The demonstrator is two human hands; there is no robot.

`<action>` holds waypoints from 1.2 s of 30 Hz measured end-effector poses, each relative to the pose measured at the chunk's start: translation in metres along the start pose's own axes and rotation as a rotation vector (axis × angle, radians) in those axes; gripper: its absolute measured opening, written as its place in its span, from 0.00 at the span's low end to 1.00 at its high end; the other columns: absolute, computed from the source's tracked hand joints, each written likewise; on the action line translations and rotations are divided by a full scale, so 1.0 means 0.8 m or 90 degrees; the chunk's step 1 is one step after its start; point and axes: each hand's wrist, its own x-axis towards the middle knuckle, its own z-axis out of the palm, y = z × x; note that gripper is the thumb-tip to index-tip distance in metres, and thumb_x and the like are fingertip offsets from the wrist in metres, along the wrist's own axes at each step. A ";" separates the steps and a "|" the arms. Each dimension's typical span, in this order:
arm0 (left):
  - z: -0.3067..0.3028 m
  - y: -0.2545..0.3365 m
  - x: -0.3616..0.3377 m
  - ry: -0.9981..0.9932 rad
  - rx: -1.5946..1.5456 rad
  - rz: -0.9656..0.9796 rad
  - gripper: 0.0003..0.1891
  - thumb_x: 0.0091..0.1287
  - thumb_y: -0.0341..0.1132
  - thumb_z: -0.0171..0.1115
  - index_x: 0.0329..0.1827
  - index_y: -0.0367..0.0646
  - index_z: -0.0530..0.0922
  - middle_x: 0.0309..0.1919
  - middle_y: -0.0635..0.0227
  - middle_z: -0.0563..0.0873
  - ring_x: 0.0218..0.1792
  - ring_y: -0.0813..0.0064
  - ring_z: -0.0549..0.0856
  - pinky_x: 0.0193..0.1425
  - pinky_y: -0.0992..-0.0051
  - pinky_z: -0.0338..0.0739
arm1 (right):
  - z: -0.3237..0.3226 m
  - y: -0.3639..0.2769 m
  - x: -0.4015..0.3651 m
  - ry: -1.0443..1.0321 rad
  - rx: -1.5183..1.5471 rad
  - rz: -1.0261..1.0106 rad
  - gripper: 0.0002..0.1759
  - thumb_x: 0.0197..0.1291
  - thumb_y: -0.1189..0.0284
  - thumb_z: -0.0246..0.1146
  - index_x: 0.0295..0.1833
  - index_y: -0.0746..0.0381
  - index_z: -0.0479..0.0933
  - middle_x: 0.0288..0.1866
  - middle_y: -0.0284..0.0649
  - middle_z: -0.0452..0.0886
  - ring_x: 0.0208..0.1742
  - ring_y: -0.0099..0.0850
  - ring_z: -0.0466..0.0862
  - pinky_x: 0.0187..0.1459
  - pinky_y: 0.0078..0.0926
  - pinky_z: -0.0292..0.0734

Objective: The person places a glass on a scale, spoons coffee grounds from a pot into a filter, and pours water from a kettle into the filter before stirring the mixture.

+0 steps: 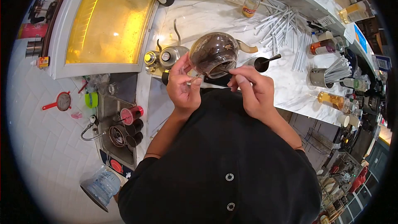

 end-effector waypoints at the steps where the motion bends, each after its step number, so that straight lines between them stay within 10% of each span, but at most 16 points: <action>1: -0.001 0.000 -0.001 -0.006 0.011 -0.007 0.15 0.75 0.33 0.67 0.48 0.37 0.67 0.69 0.28 0.72 0.70 0.40 0.79 0.69 0.49 0.79 | 0.001 -0.005 -0.001 0.014 0.089 0.102 0.10 0.73 0.80 0.60 0.55 0.68 0.83 0.34 0.41 0.88 0.32 0.30 0.86 0.47 0.30 0.80; 8: -0.001 -0.001 -0.005 -0.039 -0.006 -0.037 0.12 0.76 0.27 0.63 0.51 0.38 0.67 0.73 0.34 0.68 0.72 0.45 0.76 0.74 0.47 0.73 | 0.000 0.009 0.001 0.085 0.376 0.269 0.13 0.80 0.74 0.55 0.59 0.70 0.80 0.37 0.45 0.87 0.33 0.28 0.85 0.40 0.24 0.80; 36: -0.012 -0.031 -0.012 0.129 0.028 -0.212 0.07 0.78 0.26 0.60 0.50 0.39 0.69 0.72 0.36 0.72 0.69 0.61 0.78 0.73 0.62 0.72 | -0.015 0.090 -0.005 0.217 0.097 0.235 0.12 0.78 0.75 0.58 0.59 0.70 0.81 0.36 0.43 0.87 0.32 0.27 0.85 0.39 0.27 0.80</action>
